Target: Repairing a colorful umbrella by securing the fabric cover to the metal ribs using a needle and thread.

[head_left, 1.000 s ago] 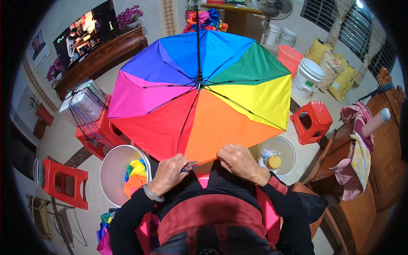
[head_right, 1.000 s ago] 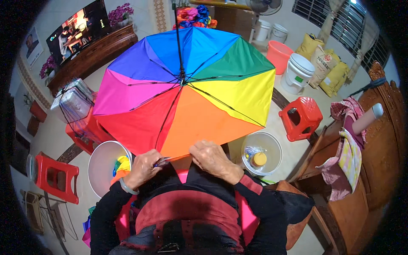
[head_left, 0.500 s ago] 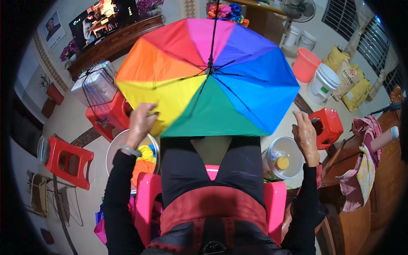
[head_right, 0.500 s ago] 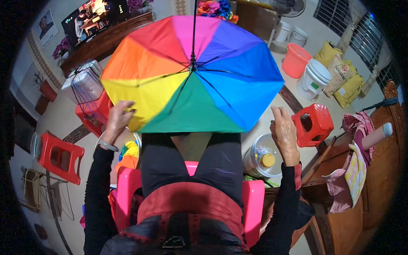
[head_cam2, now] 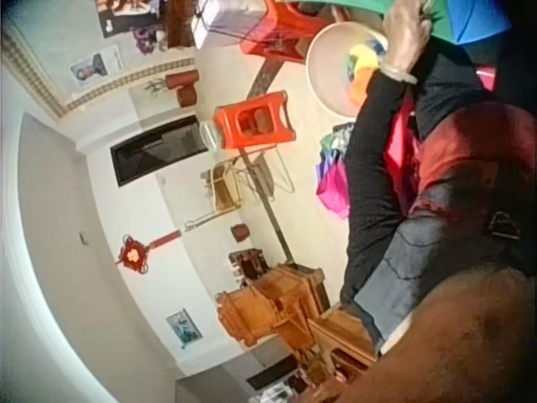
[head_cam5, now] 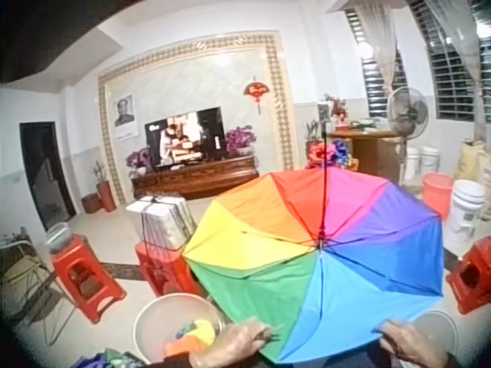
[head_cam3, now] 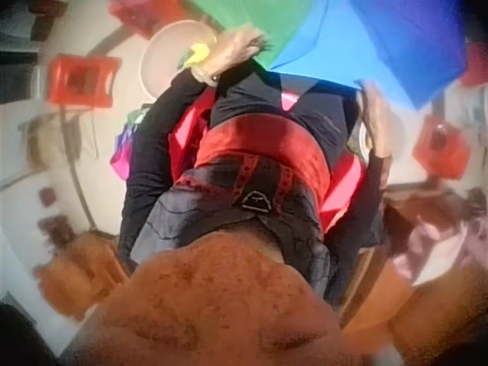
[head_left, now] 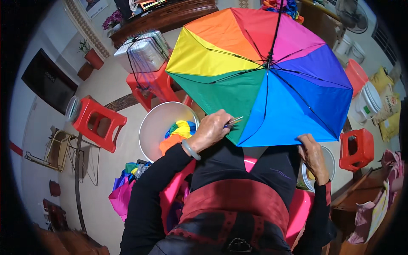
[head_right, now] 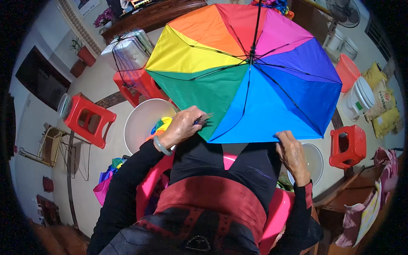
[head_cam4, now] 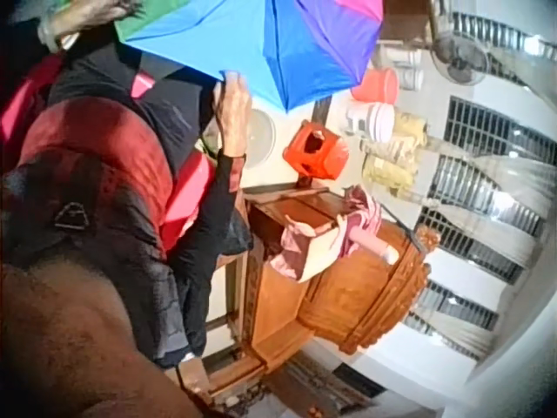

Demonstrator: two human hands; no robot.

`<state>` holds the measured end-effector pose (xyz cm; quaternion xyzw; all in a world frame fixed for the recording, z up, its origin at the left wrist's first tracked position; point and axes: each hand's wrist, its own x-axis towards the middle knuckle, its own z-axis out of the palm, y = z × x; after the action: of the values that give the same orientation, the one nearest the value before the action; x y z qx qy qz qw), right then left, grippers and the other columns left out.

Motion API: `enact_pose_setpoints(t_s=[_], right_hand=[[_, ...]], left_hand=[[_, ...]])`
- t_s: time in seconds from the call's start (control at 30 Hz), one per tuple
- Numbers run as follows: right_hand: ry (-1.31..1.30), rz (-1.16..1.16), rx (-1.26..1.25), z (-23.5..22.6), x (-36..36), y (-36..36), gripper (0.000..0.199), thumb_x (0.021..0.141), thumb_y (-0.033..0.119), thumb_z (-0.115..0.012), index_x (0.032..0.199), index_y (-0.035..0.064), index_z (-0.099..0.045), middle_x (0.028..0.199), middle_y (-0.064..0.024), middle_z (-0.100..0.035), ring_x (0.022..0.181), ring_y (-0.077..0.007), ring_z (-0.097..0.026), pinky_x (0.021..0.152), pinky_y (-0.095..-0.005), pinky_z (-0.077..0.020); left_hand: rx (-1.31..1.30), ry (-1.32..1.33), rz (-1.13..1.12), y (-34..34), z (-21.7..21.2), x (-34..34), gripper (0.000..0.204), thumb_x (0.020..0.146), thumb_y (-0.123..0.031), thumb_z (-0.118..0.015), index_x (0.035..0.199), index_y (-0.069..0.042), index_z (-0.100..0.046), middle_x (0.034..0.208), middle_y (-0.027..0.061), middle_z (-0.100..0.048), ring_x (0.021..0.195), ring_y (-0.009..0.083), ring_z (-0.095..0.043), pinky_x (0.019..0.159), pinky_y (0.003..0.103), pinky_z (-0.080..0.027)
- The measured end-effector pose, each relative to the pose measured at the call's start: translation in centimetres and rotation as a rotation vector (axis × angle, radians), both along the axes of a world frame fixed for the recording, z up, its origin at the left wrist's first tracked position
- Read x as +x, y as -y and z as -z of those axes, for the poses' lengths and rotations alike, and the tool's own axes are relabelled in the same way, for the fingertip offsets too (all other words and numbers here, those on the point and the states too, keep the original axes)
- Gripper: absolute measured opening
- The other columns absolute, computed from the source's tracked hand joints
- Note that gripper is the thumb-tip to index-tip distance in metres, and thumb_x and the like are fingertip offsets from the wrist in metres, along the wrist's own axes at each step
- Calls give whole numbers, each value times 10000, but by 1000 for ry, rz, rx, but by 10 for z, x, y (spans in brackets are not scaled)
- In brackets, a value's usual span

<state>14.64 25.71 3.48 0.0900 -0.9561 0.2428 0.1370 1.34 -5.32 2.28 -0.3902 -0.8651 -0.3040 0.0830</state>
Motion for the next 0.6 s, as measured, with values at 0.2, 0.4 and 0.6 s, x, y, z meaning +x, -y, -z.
enact_pose_setpoints(t_s=[0.2, 0.4, 0.6], right_hand=[[-12, -166, -93, -9, -6, 31, 177, 722, -21, -552, 894, 13, -530, 828, -146, -531, 736, -335, -536, 620, -355, -431], [-2, -213, -8, 5, -10, 34, 149, 731, -13, -546, 873, 28, -532, 783, -127, -530, 677, -319, -544, 570, -363, -433], [-17, -177, 18, 7, -7, 34, 112, 735, 16, -532, 840, 53, -518, 740, -128, -516, 650, -324, -541, 544, -396, -434]], left_hand=[[-15, 14, 151, -4, -2, -3, 159, 649, -20, -587, 791, -37, -519, 731, 119, -526, 706, 313, -533, 592, 376, -423], [-165, 124, 387, -28, -27, -4, 185, 659, -18, -577, 843, -33, -555, 761, 126, -566, 705, 316, -553, 622, 370, -437], [-173, 264, 686, -49, -10, -11, 227, 663, -12, -556, 890, -26, -571, 782, 130, -569, 734, 307, -556, 661, 366, -434]])
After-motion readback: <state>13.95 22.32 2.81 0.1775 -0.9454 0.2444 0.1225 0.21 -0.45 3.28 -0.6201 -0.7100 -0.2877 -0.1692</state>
